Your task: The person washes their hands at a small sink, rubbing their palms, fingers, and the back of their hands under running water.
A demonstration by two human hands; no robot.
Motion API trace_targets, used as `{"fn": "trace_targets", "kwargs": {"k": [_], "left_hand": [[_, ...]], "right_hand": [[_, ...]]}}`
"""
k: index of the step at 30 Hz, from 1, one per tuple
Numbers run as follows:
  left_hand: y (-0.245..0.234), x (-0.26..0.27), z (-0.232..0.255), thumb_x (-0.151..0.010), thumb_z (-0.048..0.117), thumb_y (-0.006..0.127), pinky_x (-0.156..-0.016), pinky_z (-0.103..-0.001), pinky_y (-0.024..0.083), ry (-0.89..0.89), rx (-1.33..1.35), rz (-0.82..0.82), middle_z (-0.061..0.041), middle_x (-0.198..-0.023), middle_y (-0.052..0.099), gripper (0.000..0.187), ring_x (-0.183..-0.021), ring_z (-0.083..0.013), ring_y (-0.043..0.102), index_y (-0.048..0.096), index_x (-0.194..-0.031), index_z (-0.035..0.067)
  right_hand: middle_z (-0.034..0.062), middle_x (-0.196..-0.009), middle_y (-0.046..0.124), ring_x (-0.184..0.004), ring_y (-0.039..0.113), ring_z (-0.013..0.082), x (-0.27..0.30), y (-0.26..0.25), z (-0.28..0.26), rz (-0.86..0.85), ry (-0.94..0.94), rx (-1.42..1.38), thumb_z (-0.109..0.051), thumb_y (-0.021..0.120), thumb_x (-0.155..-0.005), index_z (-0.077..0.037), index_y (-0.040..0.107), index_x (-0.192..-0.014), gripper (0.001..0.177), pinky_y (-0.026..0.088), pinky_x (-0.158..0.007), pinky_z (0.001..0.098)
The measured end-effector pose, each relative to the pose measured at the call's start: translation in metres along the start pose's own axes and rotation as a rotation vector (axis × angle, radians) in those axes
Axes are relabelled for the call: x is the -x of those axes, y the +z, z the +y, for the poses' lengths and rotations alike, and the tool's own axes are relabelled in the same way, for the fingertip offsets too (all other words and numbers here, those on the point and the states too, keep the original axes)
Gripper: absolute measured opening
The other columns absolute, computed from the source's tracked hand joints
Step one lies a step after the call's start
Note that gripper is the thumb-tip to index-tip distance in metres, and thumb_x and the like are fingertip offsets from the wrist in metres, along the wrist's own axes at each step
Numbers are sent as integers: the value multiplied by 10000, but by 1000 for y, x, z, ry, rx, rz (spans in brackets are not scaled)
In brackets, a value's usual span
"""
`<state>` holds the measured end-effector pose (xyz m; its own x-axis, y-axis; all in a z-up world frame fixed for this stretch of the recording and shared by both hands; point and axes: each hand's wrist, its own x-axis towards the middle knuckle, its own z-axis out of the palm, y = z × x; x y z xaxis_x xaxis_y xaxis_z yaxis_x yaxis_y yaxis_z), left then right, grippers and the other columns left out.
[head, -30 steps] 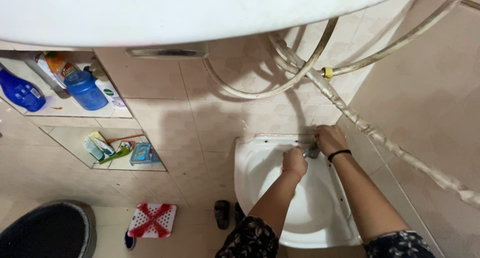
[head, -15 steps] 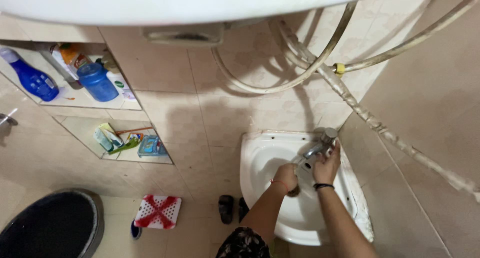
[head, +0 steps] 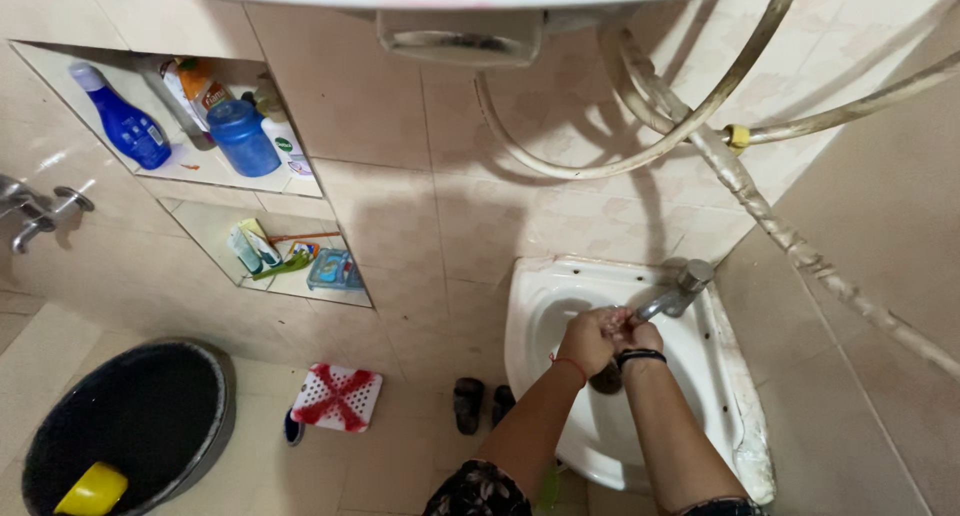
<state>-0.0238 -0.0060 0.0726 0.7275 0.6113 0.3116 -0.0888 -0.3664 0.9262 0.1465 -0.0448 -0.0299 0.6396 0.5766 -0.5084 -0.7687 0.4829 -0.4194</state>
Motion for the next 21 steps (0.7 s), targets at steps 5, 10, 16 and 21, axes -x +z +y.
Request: {"fn": "trace_targets", "kwargs": {"k": [5, 10, 16, 21], "left_hand": [[-5, 2, -3, -813, -57, 530, -870, -362, 572, -79, 135, -15, -178, -1097, 759, 423, -999, -290, 748, 718, -1181, 32], [22, 1, -52, -786, 12, 622, -910, -425, 538, -56, -88, -30, -229, -1115, 705, 400, -1052, -396, 674, 681, -1181, 12], [46, -22, -54, -778, 182, 724, -896, -415, 553, -176, -160, -280, -213, -1039, 733, 303, -1005, -369, 719, 736, -1037, 25], [64, -46, 14, -741, 132, 741, -836, -423, 567, -212, -123, -245, -219, -990, 729, 299, -944, -362, 724, 698, -1013, 16]], "right_hand": [[93, -737, 508, -629, 467, 204, -3, -3, -3, -160, 91, -14, -157, 318, -1045, -58, 454, -806, 292, 416, -573, 338], [82, -751, 505, -643, 461, 191, -5, -16, -13, -66, 168, -124, -95, 398, -1077, -45, 494, -861, 241, 389, -541, 303], [123, -781, 535, -678, 518, 200, 9, -42, -56, -93, 254, 8, -63, 308, -1050, 3, 486, -897, 244, 508, -604, 284], [103, -815, 636, -670, 588, 209, 26, 9, -124, -240, 45, 160, -155, 402, -1069, -2, 613, -924, 298, 549, -610, 315]]}}
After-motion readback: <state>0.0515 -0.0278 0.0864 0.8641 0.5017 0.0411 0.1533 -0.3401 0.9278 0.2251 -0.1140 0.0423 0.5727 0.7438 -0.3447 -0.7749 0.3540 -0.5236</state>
